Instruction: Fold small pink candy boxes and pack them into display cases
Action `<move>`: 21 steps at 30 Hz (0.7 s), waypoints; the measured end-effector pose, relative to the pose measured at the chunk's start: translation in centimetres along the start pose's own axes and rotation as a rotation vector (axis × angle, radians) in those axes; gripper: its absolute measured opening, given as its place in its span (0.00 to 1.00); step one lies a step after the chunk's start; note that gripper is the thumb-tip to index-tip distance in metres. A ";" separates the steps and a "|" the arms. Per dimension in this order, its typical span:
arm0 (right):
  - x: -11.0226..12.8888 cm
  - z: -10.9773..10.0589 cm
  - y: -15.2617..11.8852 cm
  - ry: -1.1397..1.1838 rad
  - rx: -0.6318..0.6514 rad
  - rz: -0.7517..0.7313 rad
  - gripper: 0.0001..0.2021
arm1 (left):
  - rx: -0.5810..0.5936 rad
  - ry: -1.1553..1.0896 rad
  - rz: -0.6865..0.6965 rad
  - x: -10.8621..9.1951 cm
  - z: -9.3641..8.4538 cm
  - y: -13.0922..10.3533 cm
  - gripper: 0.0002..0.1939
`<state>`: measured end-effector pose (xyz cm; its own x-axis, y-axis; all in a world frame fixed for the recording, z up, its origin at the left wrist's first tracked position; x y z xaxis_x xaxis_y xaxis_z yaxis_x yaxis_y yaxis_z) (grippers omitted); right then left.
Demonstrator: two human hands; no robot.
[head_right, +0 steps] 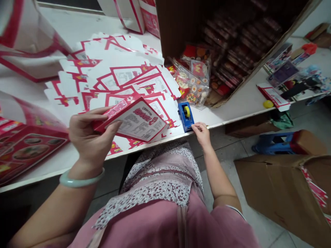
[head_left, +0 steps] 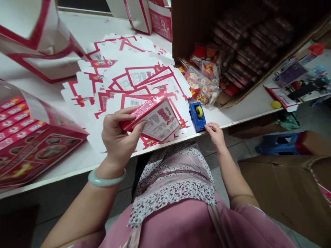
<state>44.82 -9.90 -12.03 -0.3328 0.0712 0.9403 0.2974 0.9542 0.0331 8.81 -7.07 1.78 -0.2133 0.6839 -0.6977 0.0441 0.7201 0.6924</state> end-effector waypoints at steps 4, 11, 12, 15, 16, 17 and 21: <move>0.2 0.1 -0.5 -0.103 -0.085 -0.039 0.16 | 0.024 0.024 0.004 -0.4 0.3 0.1 0.15; 2.9 -0.2 -2.0 -0.274 0.061 0.014 0.12 | 0.027 0.087 0.070 0.2 -0.2 0.1 0.16; 4.3 0.3 -2.4 -0.212 0.117 0.006 0.12 | 0.045 0.125 0.112 0.0 -0.2 0.2 0.17; 10.1 3.1 -3.4 0.113 0.342 -0.051 0.13 | 0.156 0.308 0.285 -1.6 -0.1 0.8 0.23; 12.3 4.4 -3.6 0.221 0.418 -0.082 0.13 | 0.203 0.385 0.328 -2.2 0.1 0.9 0.27; 14.5 5.7 -3.6 0.302 0.484 -0.117 0.12 | 0.254 0.469 0.355 -2.8 0.3 1.1 0.31; 20.4 10.2 -2.1 0.330 0.589 -0.283 0.19 | 0.468 0.765 0.398 -3.9 1.2 1.3 0.33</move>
<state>28.25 -7.49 3.59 -0.0108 -0.2035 0.9790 -0.3214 0.9278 0.1893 10.92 -8.68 5.21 -0.6666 0.7454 -0.0075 0.5972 0.5400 0.5931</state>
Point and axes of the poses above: each hand's wrist, its own y-axis towards the middle knuckle, its own z-axis out of the palm, x = y × z, the point moved 5 cm from there along y, towards the middle knuckle, and after that the axes turned 5 degrees about x, right-handed, at the moved point
